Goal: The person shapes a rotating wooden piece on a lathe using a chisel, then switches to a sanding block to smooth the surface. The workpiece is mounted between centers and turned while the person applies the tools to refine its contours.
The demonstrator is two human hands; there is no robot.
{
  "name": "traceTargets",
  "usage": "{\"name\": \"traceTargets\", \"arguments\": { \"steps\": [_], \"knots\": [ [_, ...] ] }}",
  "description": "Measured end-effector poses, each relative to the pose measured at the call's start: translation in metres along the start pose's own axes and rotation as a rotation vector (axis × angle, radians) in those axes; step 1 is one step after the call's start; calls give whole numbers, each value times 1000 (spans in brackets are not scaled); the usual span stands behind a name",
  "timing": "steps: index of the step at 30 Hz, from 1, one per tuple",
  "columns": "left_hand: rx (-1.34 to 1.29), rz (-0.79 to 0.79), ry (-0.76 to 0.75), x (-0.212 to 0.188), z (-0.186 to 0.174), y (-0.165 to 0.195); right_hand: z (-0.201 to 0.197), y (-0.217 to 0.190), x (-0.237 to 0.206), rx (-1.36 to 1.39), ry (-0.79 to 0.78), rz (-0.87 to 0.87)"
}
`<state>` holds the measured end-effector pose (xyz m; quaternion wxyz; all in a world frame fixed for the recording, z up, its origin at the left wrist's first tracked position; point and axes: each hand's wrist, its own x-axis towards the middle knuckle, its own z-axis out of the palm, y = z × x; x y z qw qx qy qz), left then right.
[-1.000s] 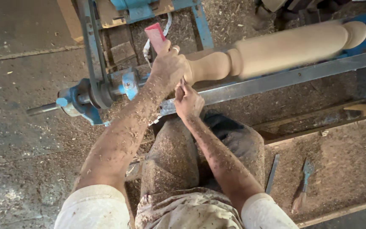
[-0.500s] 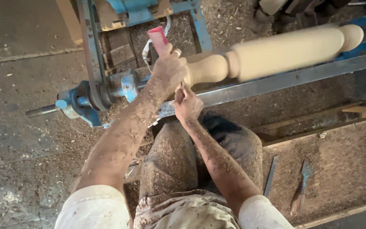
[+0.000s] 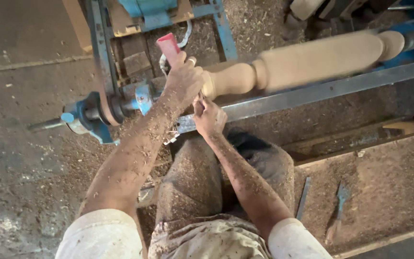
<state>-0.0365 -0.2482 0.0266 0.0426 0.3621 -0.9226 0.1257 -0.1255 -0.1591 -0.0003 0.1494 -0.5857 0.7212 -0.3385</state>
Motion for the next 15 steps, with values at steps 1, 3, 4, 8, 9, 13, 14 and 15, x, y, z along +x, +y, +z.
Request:
{"name": "traceTargets", "arguments": {
  "steps": [1,3,4,8,9,13,14,15],
  "knots": [
    [11,0,27,0,1,1,0,0,0,5,7,11],
    [31,10,87,0,2,2,1,1,0,18,34,27],
    [37,17,116,0,3,2,1,1,0,26,44,37],
    [1,64,130,0,5,2,2,4,-2,34,74,40],
    [-4,65,135,0,5,2,2,4,-3,58,93,12],
    [-25,81,131,-1,6,1,3,5,-4,83,156,-27],
    [-35,90,123,-2,6,1,3,5,-4,81,151,-18],
    [-50,95,113,-2,6,1,4,5,-4,80,148,-10]
  ]
}}
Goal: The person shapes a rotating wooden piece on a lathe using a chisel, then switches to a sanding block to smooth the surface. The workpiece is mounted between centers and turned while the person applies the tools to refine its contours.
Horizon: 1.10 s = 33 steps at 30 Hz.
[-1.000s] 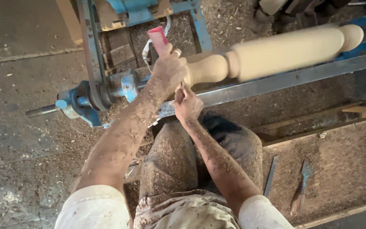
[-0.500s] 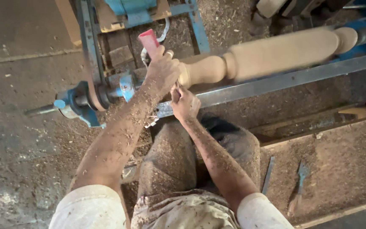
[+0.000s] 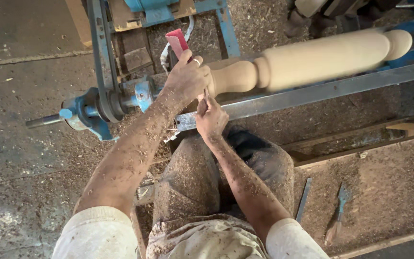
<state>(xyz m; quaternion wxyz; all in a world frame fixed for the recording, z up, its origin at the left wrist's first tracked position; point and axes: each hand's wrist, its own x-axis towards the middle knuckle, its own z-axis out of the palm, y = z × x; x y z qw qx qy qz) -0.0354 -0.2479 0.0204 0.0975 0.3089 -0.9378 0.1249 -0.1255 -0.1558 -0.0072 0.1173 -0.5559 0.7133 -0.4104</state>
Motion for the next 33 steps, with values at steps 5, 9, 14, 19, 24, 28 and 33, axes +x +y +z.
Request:
{"name": "traceTargets", "arguments": {
  "steps": [5,9,14,19,24,28,33],
  "knots": [
    [43,37,24,-2,1,-1,2,3,0,-54,31,4],
    [22,58,80,-4,5,-2,3,4,-3,-34,76,-26],
    [130,102,159,-9,8,-3,3,5,-5,5,115,-45],
    [47,160,194,-4,5,-9,5,9,-3,6,112,-9],
    [47,176,141,8,0,-9,6,9,-2,74,129,-36],
    [80,71,34,7,-9,-6,4,4,-1,-44,-25,0],
    [97,-58,-80,4,-15,-3,5,-4,1,-104,-117,30]
  ]
}}
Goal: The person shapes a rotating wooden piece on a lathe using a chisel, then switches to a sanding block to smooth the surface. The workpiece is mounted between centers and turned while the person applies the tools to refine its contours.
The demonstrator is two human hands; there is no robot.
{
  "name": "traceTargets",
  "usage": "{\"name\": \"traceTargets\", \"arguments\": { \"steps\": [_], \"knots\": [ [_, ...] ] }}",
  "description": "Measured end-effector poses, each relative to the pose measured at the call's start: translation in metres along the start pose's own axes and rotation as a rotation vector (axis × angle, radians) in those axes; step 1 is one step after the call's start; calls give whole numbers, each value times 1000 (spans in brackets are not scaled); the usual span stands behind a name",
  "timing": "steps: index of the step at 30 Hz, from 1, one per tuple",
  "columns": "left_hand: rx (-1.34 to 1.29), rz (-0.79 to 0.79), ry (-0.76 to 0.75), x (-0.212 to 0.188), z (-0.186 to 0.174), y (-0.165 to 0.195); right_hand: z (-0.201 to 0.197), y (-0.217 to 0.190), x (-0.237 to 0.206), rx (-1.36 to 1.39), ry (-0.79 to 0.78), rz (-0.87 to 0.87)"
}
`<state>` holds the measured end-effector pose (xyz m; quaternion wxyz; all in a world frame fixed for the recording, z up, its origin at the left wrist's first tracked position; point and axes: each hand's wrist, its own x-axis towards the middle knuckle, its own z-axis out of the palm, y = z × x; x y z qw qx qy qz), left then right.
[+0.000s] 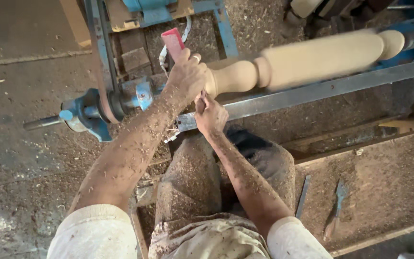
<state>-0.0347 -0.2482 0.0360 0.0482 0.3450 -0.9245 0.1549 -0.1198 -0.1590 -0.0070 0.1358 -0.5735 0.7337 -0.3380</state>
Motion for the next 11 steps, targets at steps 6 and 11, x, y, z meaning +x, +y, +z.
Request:
{"name": "traceTargets", "arguments": {
  "steps": [6,11],
  "knots": [
    [4,2,27,-3,5,-1,-11,-7,4,-50,-70,11],
    [-95,108,-141,24,-44,17,-29,-7,1,26,-14,15]
  ]
}}
